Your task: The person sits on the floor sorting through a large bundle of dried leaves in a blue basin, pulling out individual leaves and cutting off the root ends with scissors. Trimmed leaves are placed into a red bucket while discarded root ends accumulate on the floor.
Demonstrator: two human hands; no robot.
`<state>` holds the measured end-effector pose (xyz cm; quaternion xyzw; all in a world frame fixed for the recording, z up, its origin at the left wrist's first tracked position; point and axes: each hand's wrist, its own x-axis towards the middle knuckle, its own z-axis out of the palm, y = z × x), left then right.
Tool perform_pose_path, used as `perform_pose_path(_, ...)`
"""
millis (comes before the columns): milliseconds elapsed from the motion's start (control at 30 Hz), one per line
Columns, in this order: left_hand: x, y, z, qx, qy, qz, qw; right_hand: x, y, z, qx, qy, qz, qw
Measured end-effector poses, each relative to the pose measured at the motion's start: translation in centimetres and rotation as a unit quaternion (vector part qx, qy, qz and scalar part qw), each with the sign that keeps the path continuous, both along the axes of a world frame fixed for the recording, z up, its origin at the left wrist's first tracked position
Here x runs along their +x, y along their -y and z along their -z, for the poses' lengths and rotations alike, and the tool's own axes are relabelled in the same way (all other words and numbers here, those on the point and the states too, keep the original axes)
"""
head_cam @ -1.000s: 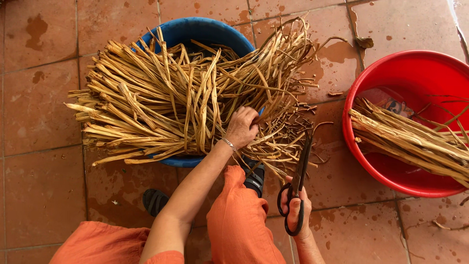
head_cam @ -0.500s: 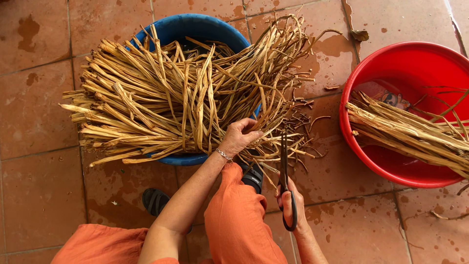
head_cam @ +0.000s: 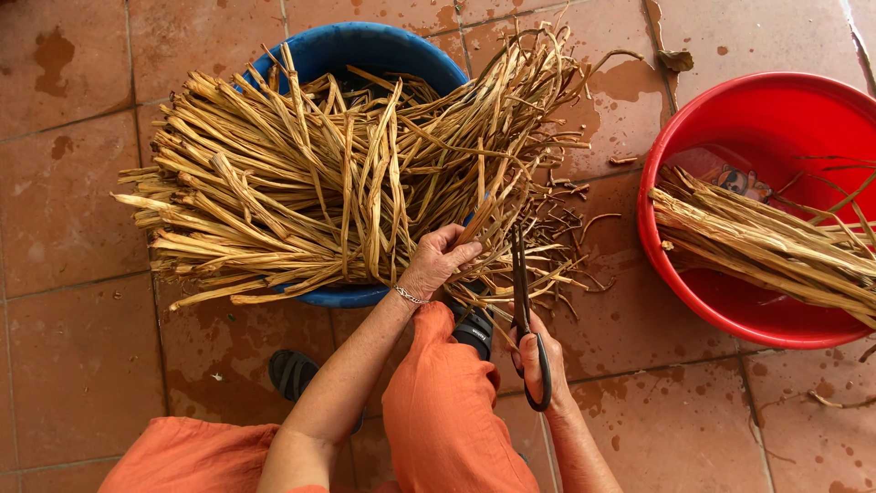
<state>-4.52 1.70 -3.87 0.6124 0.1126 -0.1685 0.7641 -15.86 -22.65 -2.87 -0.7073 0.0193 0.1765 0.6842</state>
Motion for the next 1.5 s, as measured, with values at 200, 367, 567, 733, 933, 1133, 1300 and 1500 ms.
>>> perform_pose_path(200, 0.1, 0.1, 0.3, -0.032, 0.008, -0.020, 0.999, 0.4, 0.1, 0.6, -0.014, -0.072, -0.002, 0.997)
perform_pose_path(367, -0.1, 0.1, 0.4, 0.018, 0.026, -0.004, 0.999, 1.2, -0.8, 0.0, 0.013, -0.022, -0.009, 1.000)
perform_pose_path(567, -0.2, -0.2, 0.3, 0.013, 0.019, -0.001, 1.000, 1.1, -2.1, -1.9, -0.036, -0.048, 0.042, 0.997)
perform_pose_path(733, -0.1, -0.4, 0.3, -0.030, 0.007, -0.024, 0.999, 0.8, -1.8, -2.4, -0.046, -0.047, 0.049, 0.997)
perform_pose_path(933, -0.2, -0.6, 0.2, -0.062, 0.016, -0.039, 0.997, 1.8, -0.1, -2.1, -0.075, 0.048, -0.021, 0.996)
perform_pose_path(1133, -0.4, -0.7, -0.5, -0.028, 0.008, 0.008, 1.000, 2.5, -0.6, -1.5, -0.095, 0.014, -0.015, 0.995)
perform_pose_path(1300, -0.4, -0.5, -0.6, 0.002, -0.029, 0.021, 0.999, 1.6, -1.0, -1.4, -0.031, -0.072, 0.017, 0.997)
perform_pose_path(1500, -0.7, -0.2, -0.1, -0.019, 0.020, 0.036, 0.999, 1.7, 0.4, -1.1, 0.086, -0.053, 0.054, 0.993)
